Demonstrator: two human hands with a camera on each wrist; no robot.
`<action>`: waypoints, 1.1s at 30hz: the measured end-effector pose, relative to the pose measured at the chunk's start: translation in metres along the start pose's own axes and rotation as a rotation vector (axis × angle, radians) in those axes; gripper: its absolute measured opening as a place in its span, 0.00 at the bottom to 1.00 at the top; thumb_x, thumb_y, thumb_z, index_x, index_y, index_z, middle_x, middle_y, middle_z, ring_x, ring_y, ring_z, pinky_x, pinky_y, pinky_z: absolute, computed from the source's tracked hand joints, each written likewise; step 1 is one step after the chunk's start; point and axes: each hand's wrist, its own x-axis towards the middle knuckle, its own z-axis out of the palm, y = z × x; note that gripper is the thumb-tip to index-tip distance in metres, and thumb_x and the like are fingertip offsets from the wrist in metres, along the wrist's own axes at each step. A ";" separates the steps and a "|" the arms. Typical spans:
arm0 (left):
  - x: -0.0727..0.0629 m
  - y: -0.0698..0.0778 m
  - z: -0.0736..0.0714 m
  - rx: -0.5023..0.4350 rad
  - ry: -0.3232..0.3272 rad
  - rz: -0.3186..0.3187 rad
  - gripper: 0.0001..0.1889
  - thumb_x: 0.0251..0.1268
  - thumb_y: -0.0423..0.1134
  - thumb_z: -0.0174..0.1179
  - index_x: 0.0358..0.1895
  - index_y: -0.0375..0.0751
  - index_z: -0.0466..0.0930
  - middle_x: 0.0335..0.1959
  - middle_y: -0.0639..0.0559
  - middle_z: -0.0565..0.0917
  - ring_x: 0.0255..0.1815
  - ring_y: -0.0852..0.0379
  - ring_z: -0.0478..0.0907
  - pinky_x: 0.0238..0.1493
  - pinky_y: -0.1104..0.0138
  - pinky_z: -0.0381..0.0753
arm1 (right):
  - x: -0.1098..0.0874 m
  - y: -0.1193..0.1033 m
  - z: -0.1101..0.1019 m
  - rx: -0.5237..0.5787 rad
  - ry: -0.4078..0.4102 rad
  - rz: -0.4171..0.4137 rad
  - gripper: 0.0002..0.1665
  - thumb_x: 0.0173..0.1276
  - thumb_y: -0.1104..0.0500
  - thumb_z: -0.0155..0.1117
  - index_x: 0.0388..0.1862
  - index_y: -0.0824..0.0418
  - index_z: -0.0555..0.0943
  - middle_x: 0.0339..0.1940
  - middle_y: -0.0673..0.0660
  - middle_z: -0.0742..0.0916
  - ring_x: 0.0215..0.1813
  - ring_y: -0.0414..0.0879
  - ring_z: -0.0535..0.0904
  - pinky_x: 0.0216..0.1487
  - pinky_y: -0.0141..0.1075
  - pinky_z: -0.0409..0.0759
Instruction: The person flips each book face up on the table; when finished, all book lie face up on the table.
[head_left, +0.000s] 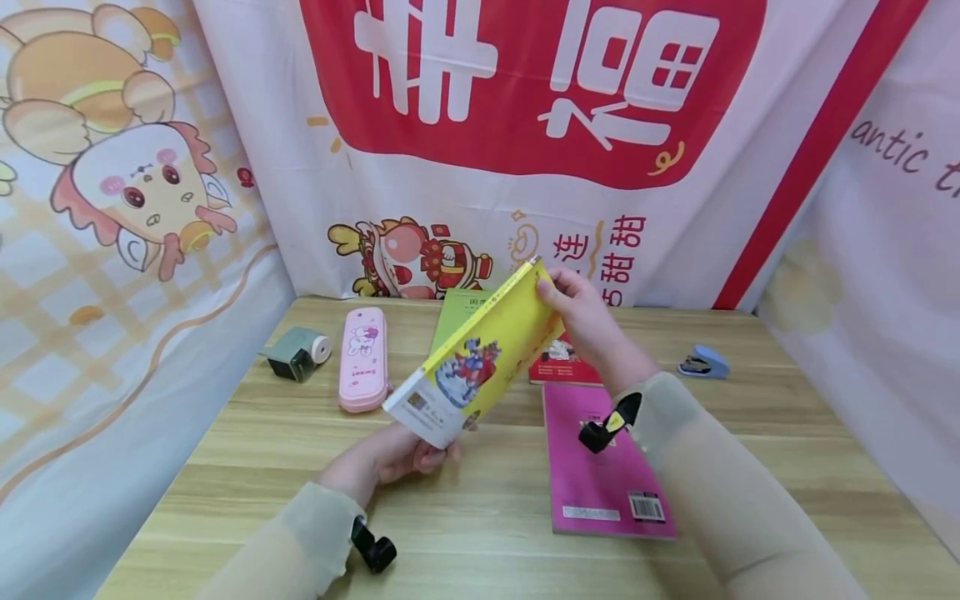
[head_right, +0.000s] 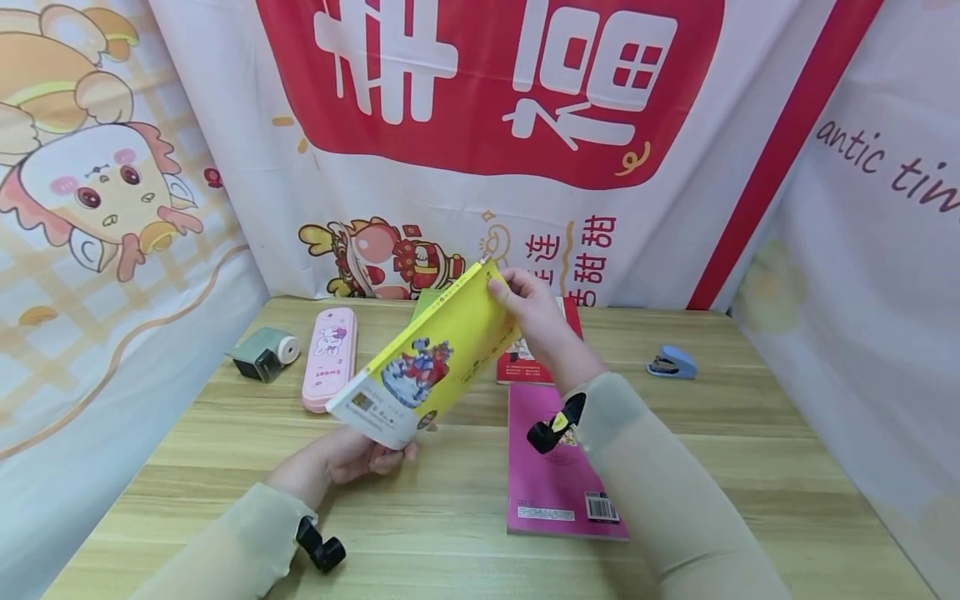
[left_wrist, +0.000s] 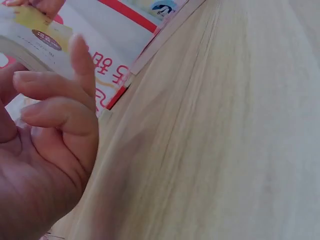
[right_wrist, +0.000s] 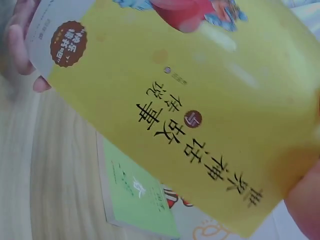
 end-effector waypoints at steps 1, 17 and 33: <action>-0.001 0.000 0.001 0.033 0.007 -0.004 0.26 0.77 0.51 0.49 0.65 0.33 0.70 0.35 0.42 0.83 0.20 0.61 0.71 0.20 0.76 0.69 | 0.001 0.000 0.000 0.002 0.022 0.010 0.09 0.73 0.53 0.62 0.38 0.57 0.78 0.41 0.56 0.80 0.42 0.47 0.76 0.48 0.39 0.76; -0.029 0.050 0.007 -0.021 0.163 0.262 0.26 0.80 0.58 0.38 0.60 0.47 0.79 0.49 0.43 0.86 0.43 0.46 0.85 0.39 0.54 0.87 | 0.004 0.007 -0.002 -0.107 0.176 0.212 0.15 0.69 0.48 0.66 0.42 0.59 0.79 0.40 0.56 0.82 0.36 0.47 0.80 0.42 0.38 0.82; -0.023 0.071 0.024 0.352 0.311 0.069 0.29 0.69 0.41 0.63 0.71 0.42 0.68 0.49 0.40 0.85 0.44 0.42 0.85 0.40 0.52 0.86 | 0.002 0.011 0.000 -0.234 0.179 0.293 0.18 0.67 0.47 0.68 0.42 0.60 0.80 0.41 0.58 0.84 0.35 0.48 0.82 0.37 0.40 0.83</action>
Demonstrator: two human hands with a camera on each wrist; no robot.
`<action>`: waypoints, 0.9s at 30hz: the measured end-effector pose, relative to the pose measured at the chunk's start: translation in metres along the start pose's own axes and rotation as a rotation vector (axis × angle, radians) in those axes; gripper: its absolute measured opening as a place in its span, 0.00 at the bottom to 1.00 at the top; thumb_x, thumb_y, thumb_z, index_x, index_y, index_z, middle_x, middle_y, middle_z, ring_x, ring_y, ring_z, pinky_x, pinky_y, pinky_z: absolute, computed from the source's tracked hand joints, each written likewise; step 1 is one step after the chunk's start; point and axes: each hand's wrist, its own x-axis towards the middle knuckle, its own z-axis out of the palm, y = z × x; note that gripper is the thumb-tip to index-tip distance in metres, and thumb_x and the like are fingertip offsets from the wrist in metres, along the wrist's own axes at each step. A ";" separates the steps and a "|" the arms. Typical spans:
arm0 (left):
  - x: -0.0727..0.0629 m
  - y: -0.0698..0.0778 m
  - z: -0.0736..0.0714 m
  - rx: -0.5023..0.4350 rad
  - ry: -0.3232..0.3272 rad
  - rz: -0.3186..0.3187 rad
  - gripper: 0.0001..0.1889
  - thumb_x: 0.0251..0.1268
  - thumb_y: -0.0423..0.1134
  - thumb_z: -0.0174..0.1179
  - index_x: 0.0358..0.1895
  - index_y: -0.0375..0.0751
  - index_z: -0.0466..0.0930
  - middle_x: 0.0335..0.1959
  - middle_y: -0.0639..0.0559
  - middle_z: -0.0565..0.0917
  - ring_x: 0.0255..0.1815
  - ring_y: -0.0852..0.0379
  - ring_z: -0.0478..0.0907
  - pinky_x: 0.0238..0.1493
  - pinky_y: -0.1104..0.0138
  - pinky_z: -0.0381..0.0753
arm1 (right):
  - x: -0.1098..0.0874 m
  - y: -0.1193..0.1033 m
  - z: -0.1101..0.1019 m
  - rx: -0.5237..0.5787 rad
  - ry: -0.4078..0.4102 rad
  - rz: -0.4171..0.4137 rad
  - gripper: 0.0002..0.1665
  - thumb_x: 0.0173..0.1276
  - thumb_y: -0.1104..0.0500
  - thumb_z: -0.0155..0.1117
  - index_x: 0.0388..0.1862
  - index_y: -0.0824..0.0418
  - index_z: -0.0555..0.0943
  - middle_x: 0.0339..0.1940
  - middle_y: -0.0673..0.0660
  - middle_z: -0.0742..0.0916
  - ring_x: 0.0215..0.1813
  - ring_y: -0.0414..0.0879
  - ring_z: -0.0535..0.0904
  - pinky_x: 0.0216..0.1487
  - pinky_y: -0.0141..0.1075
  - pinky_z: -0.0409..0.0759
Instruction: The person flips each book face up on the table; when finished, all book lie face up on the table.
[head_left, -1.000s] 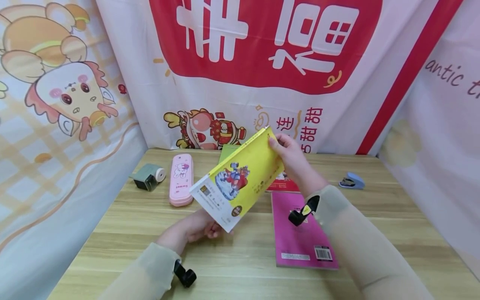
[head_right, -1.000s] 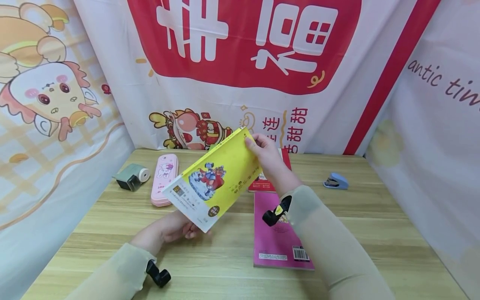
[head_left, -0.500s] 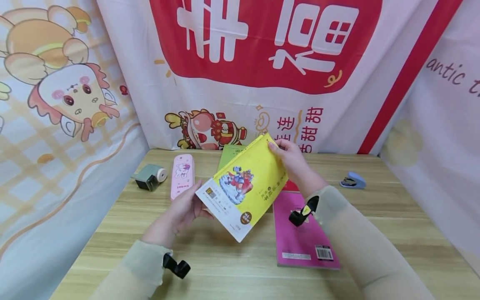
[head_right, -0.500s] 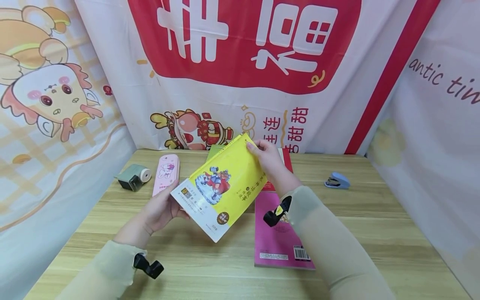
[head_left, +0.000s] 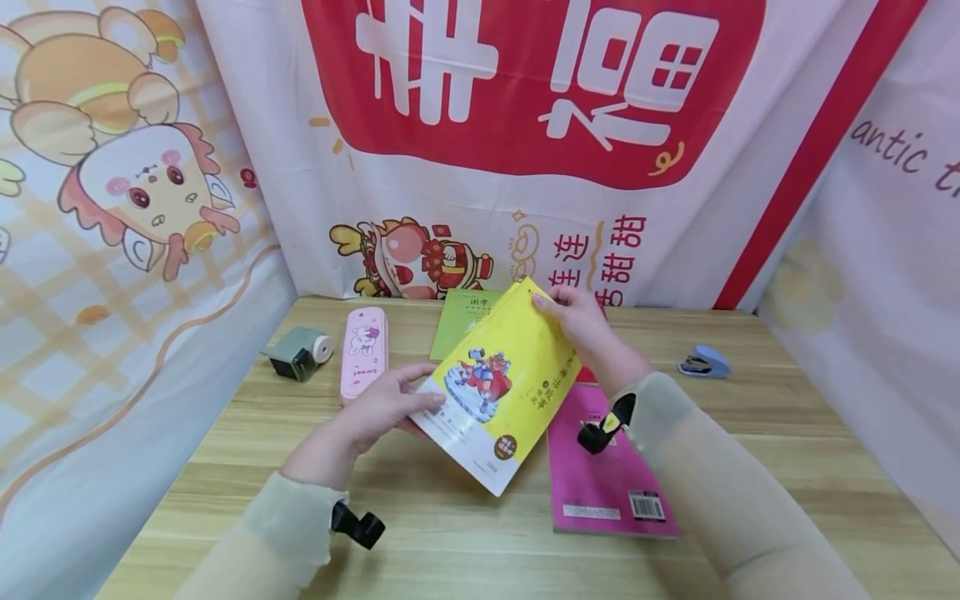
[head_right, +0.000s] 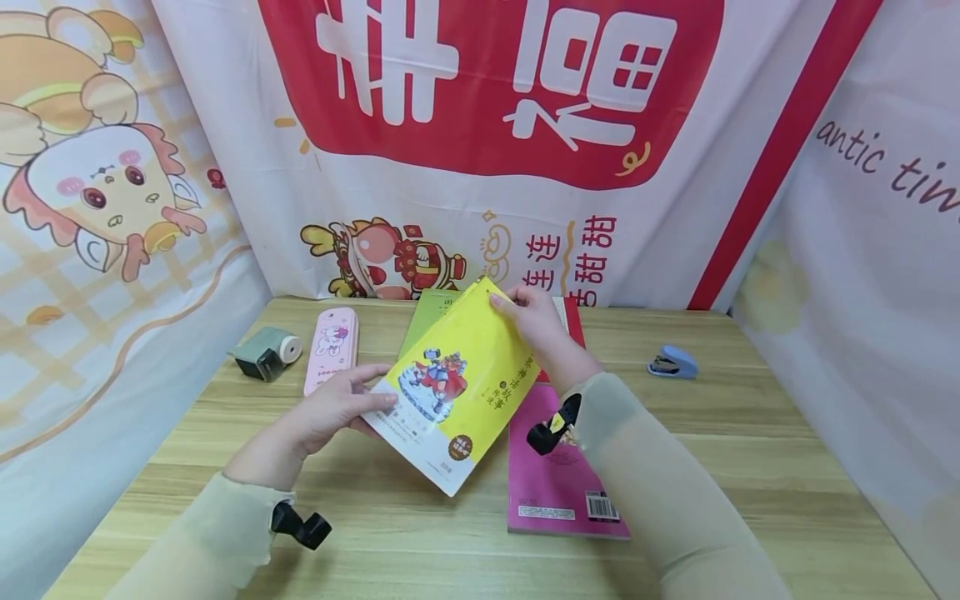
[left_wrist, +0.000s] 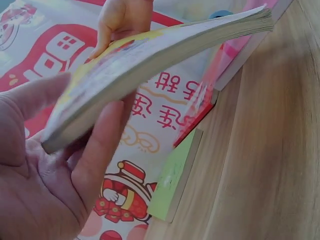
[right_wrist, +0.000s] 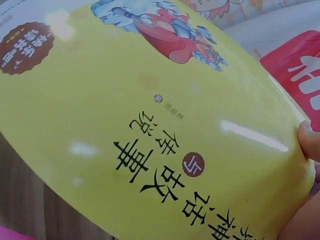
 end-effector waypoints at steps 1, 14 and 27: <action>0.000 0.001 0.002 0.019 -0.017 -0.009 0.31 0.68 0.40 0.63 0.73 0.44 0.65 0.49 0.40 0.85 0.44 0.42 0.85 0.40 0.52 0.86 | 0.000 0.001 0.001 -0.013 -0.003 -0.001 0.18 0.67 0.47 0.68 0.42 0.60 0.80 0.41 0.59 0.84 0.35 0.49 0.82 0.37 0.40 0.83; -0.004 0.002 0.008 0.128 0.060 -0.032 0.26 0.74 0.34 0.55 0.73 0.44 0.65 0.42 0.42 0.85 0.38 0.44 0.85 0.34 0.55 0.87 | 0.007 0.004 0.006 -0.101 -0.037 -0.046 0.17 0.66 0.47 0.70 0.43 0.58 0.83 0.43 0.58 0.83 0.39 0.51 0.80 0.43 0.42 0.81; -0.006 -0.013 -0.008 0.111 0.154 -0.014 0.25 0.74 0.34 0.55 0.72 0.40 0.66 0.41 0.41 0.85 0.37 0.44 0.85 0.32 0.53 0.87 | 0.017 0.027 -0.016 -0.157 -0.214 -0.067 0.16 0.68 0.54 0.68 0.44 0.66 0.81 0.35 0.61 0.87 0.36 0.53 0.86 0.43 0.40 0.82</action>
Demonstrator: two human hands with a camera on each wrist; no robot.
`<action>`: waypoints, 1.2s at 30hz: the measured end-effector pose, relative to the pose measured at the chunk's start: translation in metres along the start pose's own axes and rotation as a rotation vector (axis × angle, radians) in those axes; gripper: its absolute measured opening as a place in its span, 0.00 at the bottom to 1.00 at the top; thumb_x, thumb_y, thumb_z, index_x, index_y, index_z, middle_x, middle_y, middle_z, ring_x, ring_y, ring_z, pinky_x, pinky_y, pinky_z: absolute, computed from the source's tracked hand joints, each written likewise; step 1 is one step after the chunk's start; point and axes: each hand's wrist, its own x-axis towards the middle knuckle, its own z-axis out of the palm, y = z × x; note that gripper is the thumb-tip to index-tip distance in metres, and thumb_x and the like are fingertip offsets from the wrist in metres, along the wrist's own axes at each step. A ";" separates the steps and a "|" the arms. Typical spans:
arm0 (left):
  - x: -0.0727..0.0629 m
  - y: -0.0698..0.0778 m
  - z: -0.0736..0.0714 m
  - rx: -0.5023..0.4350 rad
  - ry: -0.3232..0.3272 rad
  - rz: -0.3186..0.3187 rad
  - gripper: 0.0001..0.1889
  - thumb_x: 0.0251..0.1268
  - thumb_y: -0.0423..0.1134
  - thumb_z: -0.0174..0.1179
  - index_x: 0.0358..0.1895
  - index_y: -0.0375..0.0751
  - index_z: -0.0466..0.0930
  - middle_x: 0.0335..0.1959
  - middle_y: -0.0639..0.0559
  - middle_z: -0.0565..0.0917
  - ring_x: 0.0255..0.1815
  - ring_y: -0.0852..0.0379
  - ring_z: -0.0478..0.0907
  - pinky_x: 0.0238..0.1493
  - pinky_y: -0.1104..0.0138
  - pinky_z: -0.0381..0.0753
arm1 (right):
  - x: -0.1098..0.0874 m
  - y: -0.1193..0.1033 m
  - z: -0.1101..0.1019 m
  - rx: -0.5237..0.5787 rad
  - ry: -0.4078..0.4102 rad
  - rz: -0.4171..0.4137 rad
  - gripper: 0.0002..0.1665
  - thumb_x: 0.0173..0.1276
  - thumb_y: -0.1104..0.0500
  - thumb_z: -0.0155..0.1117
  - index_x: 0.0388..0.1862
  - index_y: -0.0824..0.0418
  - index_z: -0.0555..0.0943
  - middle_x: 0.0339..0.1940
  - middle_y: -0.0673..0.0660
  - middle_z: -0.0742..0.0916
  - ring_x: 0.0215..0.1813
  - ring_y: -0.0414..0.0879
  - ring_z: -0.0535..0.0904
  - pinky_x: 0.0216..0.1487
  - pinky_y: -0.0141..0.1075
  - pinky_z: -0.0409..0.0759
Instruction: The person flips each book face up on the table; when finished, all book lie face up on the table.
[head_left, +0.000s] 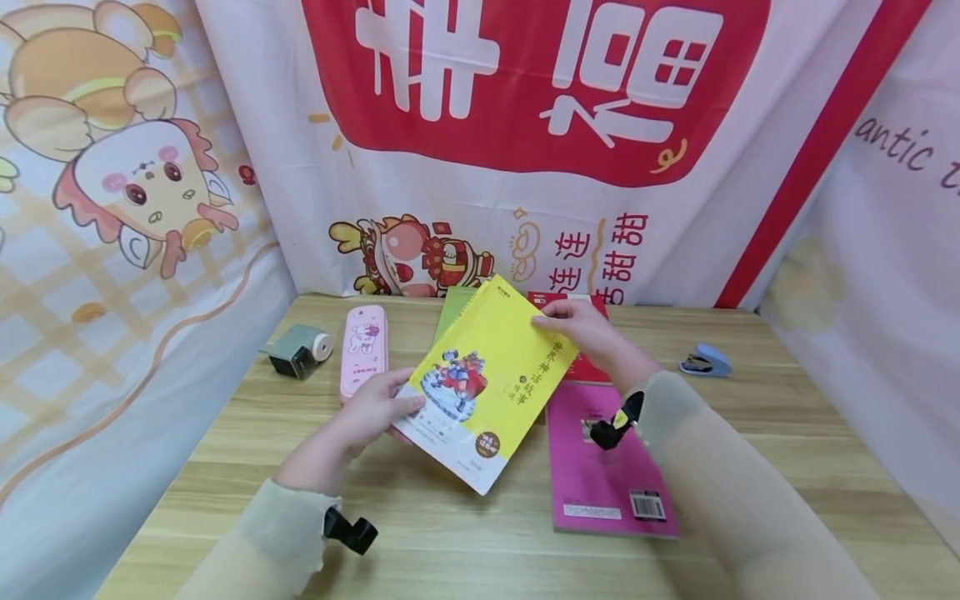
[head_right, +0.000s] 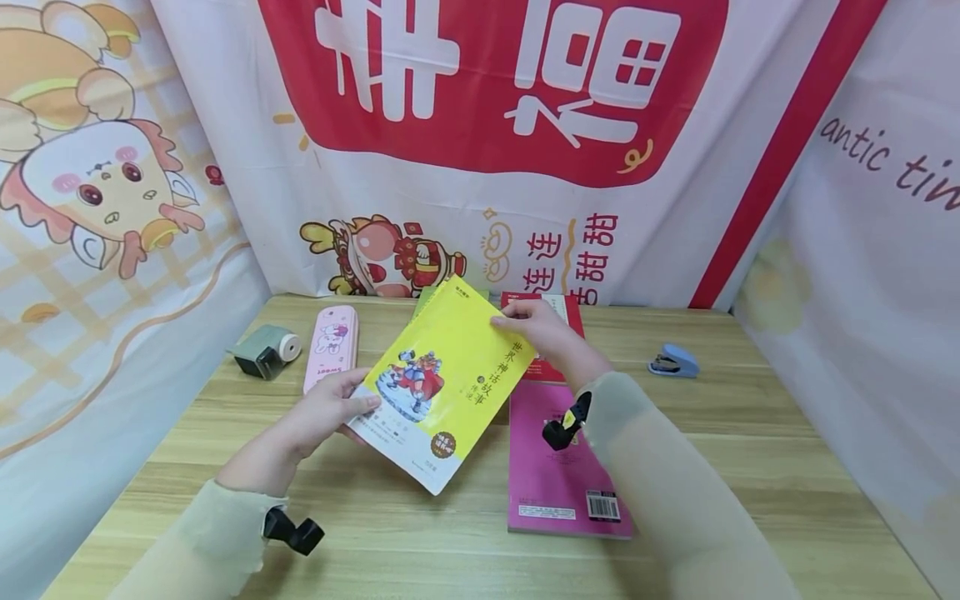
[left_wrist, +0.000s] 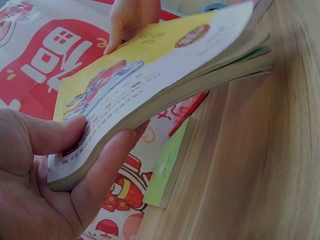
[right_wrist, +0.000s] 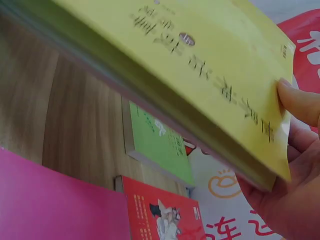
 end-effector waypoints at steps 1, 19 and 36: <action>0.000 0.000 -0.001 -0.002 0.001 0.002 0.25 0.73 0.34 0.55 0.72 0.40 0.66 0.42 0.41 0.85 0.37 0.43 0.85 0.33 0.53 0.87 | -0.001 0.001 -0.001 0.001 -0.009 0.001 0.16 0.68 0.55 0.68 0.44 0.67 0.81 0.35 0.61 0.87 0.36 0.53 0.86 0.43 0.40 0.82; 0.002 -0.008 -0.009 -0.142 0.011 -0.030 0.24 0.74 0.34 0.54 0.71 0.39 0.66 0.46 0.37 0.84 0.40 0.43 0.85 0.34 0.54 0.87 | -0.012 0.019 -0.008 0.472 -0.116 0.013 0.06 0.72 0.66 0.60 0.46 0.65 0.76 0.39 0.59 0.87 0.38 0.51 0.86 0.45 0.44 0.86; -0.009 -0.025 -0.018 -0.212 -0.117 -0.130 0.28 0.75 0.37 0.55 0.74 0.38 0.60 0.50 0.35 0.82 0.45 0.39 0.84 0.42 0.51 0.86 | -0.010 0.019 0.029 0.243 0.045 0.086 0.19 0.72 0.66 0.60 0.59 0.67 0.70 0.49 0.67 0.84 0.40 0.54 0.85 0.50 0.50 0.84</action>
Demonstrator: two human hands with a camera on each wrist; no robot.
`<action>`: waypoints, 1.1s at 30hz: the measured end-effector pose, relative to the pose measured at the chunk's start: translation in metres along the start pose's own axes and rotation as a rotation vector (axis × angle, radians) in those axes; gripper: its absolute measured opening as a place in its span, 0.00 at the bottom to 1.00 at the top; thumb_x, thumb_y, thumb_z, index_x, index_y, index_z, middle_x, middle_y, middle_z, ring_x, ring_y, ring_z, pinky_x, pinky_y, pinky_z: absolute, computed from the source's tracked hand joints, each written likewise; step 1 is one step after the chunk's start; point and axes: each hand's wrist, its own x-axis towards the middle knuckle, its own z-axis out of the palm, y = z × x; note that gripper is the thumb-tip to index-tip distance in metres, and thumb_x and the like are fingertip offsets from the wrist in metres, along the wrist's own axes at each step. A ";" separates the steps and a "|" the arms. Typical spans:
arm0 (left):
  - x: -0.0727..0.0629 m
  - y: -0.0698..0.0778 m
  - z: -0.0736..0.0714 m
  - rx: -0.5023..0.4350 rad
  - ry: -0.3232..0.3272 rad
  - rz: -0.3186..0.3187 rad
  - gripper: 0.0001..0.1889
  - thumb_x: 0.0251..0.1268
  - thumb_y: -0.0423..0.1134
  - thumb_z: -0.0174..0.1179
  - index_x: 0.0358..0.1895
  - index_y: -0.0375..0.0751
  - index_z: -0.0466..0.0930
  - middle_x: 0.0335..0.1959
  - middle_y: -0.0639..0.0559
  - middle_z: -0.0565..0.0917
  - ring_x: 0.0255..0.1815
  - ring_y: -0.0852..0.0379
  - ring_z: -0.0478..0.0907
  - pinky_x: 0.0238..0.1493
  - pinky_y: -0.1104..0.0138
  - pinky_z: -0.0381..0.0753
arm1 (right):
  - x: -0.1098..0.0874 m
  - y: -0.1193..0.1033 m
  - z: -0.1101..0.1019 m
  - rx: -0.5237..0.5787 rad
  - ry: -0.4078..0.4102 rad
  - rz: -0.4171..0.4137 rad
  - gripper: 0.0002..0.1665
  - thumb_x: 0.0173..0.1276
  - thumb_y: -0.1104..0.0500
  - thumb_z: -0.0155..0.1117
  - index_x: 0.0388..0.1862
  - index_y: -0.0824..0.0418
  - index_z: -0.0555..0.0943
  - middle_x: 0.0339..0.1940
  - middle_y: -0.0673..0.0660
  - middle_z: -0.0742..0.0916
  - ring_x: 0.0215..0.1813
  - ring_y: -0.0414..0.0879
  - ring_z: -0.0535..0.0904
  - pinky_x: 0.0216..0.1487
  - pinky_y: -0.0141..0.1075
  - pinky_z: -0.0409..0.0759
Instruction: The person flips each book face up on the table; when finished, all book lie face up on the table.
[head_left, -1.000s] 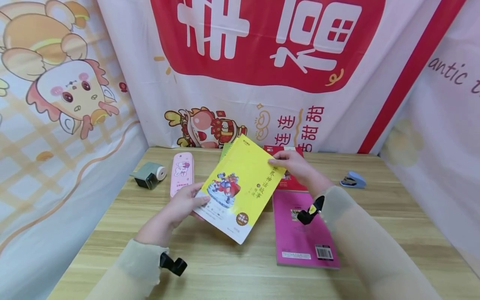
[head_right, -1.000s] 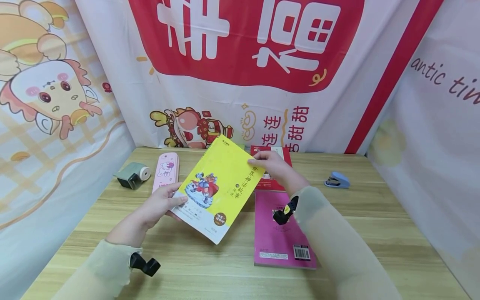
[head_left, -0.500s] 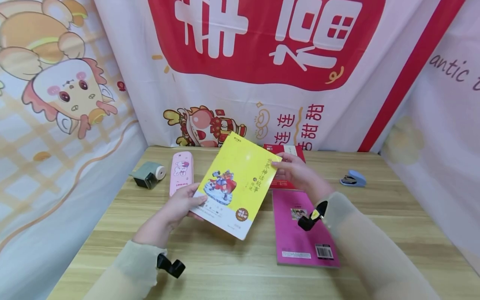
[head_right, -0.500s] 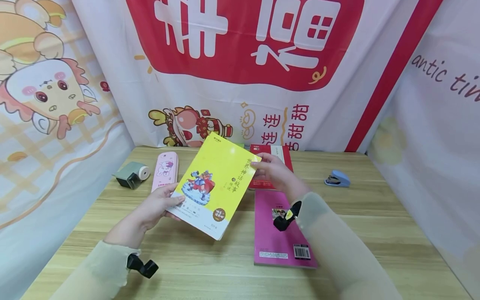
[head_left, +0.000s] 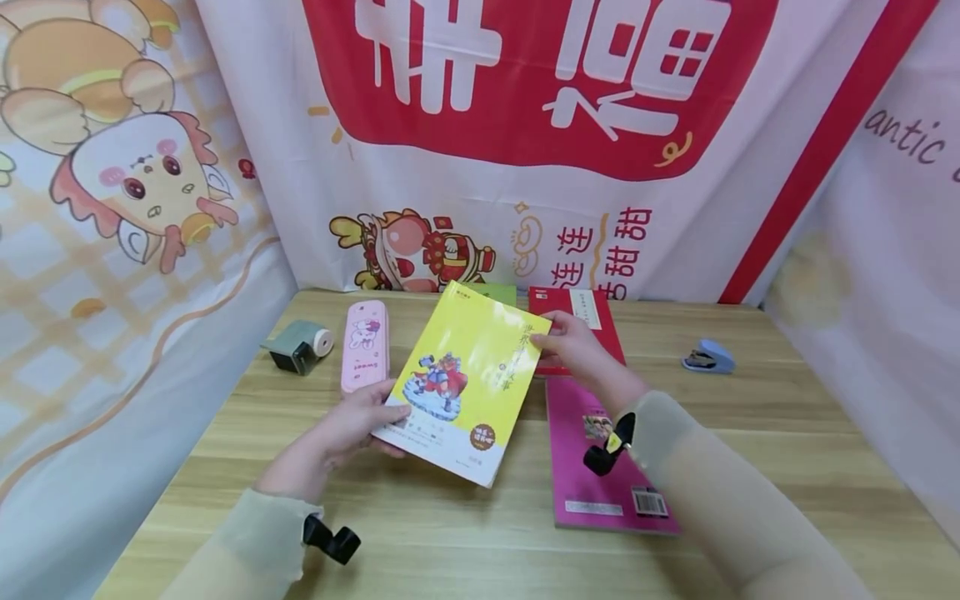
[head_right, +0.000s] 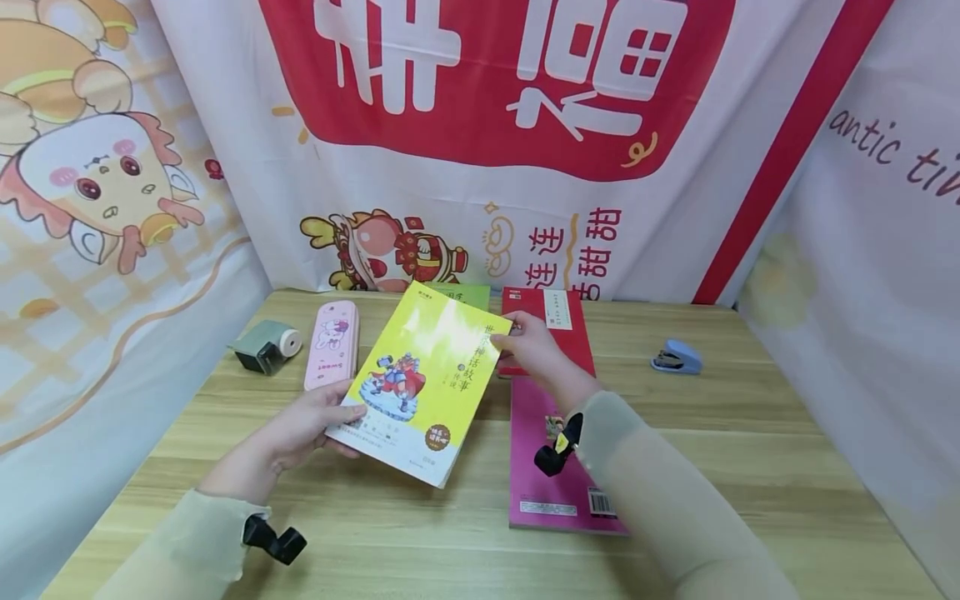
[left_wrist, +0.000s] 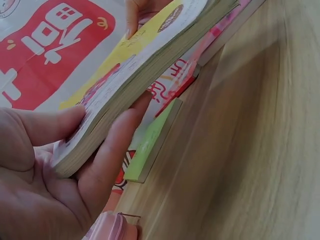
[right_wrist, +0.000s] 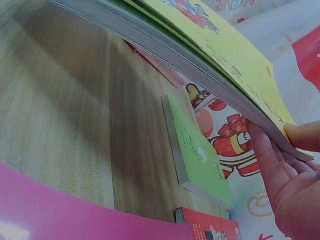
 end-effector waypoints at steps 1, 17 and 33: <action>-0.001 -0.001 -0.001 0.006 -0.011 -0.013 0.28 0.74 0.37 0.55 0.74 0.38 0.60 0.50 0.36 0.83 0.45 0.40 0.84 0.42 0.51 0.86 | 0.001 0.000 0.002 -0.005 0.006 0.005 0.19 0.71 0.66 0.61 0.59 0.67 0.71 0.49 0.67 0.84 0.40 0.54 0.85 0.49 0.49 0.84; -0.011 -0.012 0.001 0.417 -0.181 -0.162 0.13 0.67 0.43 0.62 0.43 0.34 0.80 0.27 0.42 0.85 0.19 0.56 0.80 0.23 0.66 0.84 | 0.016 0.032 0.022 -0.184 0.031 0.101 0.26 0.67 0.65 0.67 0.62 0.66 0.71 0.43 0.64 0.85 0.37 0.55 0.86 0.46 0.53 0.85; -0.016 -0.024 0.000 0.485 -0.252 -0.254 0.15 0.66 0.44 0.62 0.31 0.34 0.81 0.19 0.44 0.84 0.16 0.58 0.80 0.17 0.72 0.78 | 0.018 0.055 0.040 -0.181 -0.031 0.169 0.29 0.65 0.69 0.66 0.64 0.70 0.70 0.43 0.65 0.84 0.33 0.55 0.86 0.34 0.46 0.87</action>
